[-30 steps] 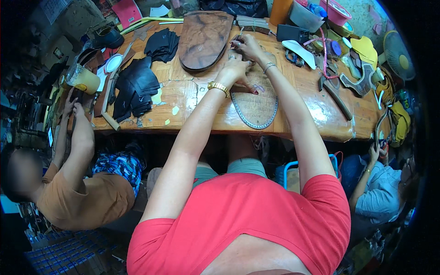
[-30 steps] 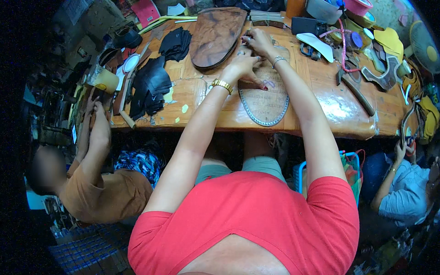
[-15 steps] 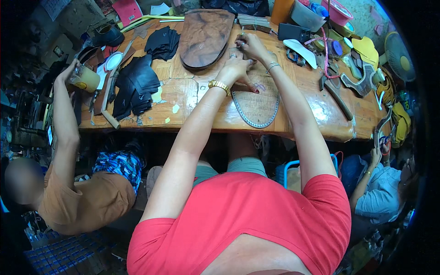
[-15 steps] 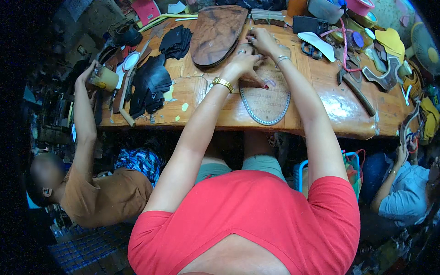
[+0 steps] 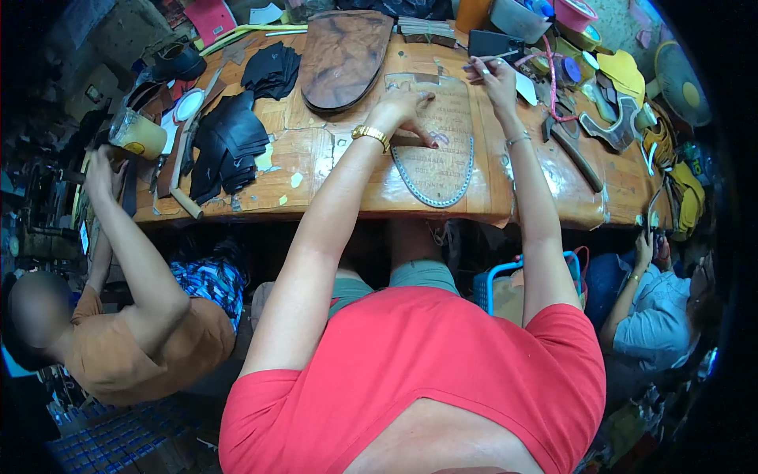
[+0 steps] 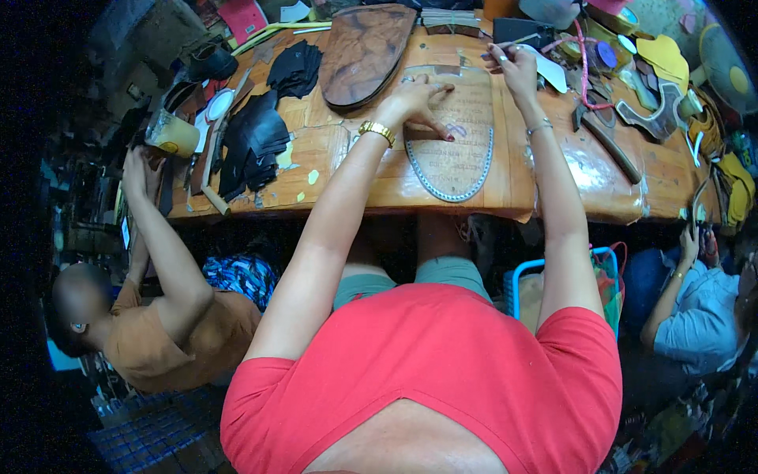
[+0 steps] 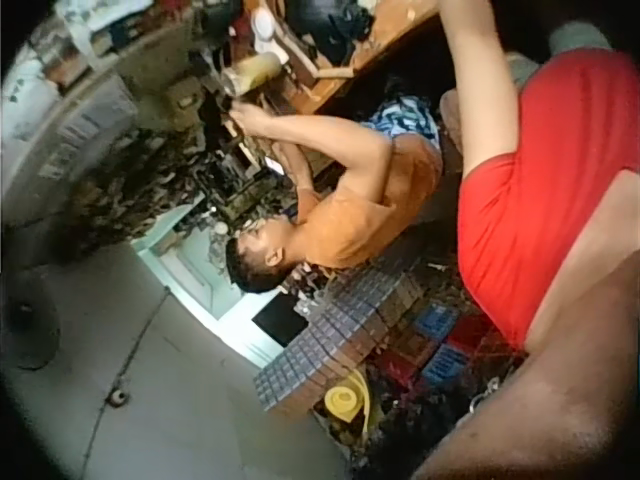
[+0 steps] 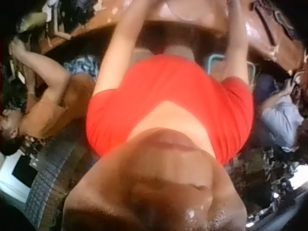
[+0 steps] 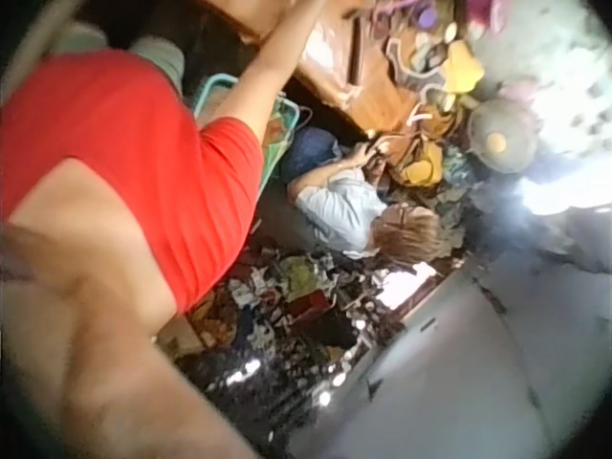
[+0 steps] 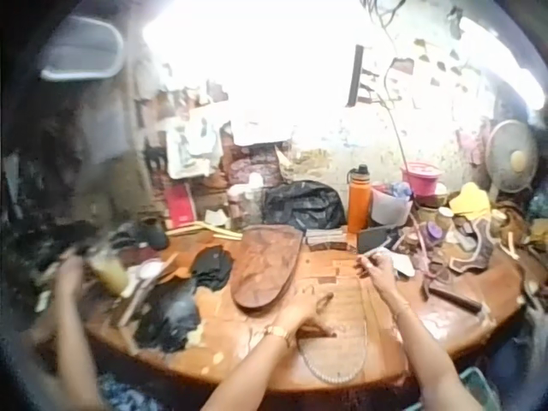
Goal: The person uses a curved metal template and a pen to trace a pattern onto a piece of brown leather on a wooden workbench. They repeatedly lift the template, reposition it, and trace the outline, then flip the leather to mark the other side.
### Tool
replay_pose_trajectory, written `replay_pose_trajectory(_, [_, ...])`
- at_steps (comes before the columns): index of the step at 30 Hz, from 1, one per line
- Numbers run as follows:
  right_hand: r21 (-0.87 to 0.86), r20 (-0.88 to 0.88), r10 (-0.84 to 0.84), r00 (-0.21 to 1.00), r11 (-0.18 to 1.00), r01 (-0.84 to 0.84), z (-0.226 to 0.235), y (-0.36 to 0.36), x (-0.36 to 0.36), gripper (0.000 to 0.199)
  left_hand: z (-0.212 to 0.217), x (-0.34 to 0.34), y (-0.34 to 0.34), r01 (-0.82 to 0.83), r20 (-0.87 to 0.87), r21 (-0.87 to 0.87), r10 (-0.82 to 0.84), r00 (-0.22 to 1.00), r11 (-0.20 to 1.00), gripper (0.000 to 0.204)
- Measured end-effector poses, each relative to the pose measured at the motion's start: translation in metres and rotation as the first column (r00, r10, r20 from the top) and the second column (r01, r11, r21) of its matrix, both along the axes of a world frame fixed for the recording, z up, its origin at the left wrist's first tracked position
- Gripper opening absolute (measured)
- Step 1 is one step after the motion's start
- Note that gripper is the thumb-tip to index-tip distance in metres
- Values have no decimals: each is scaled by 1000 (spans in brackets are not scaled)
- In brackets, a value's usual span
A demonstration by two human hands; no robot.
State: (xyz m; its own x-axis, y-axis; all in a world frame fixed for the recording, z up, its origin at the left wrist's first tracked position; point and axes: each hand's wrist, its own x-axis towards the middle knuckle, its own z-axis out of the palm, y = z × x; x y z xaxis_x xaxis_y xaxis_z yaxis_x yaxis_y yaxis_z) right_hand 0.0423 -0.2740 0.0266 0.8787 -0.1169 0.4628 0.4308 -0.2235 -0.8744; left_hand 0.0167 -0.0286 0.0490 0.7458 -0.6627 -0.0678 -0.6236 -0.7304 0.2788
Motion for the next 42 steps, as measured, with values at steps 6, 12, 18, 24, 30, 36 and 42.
replay_pose_trajectory(6, [-63, -146, -8, 989, 998, -1, -22, -2, -87, 18, -2, 7, -6, -18, -20, 92, 20, 1000, 996, 120])
replay_pose_trajectory(12, [-53, -206, 59, 977, 996, -72, -34, 2, -124, 18, 2, 5, -11, -35, -26, 121, 39, 999, 992, 119])
replay_pose_trajectory(18, [-408, 41, -86, 995, 908, 95, -30, 18, -131, 18, -2, 9, -10, -35, -29, 132, 39, 999, 991, 120])
replay_pose_trajectory(24, [-259, -158, -71, 985, 965, 28, -27, 18, -133, 15, -4, 5, -11, -56, 57, 101, 50, 997, 993, 117])
replay_pose_trajectory(30, [-337, -28, -72, 997, 940, 58, -31, 17, -129, 17, -2, 4, -9, -40, 46, 97, 36, 998, 994, 117])
replay_pose_trajectory(36, [-459, 88, -94, 992, 879, 125, -28, 20, -137, 18, 0, 3, -10, -35, 18, 90, 34, 999, 995, 116])
replay_pose_trajectory(42, [-490, 41, -70, 997, 868, 81, -22, 19, -140, 16, -1, 2, -10, -42, 42, 82, 39, 998, 996, 115])
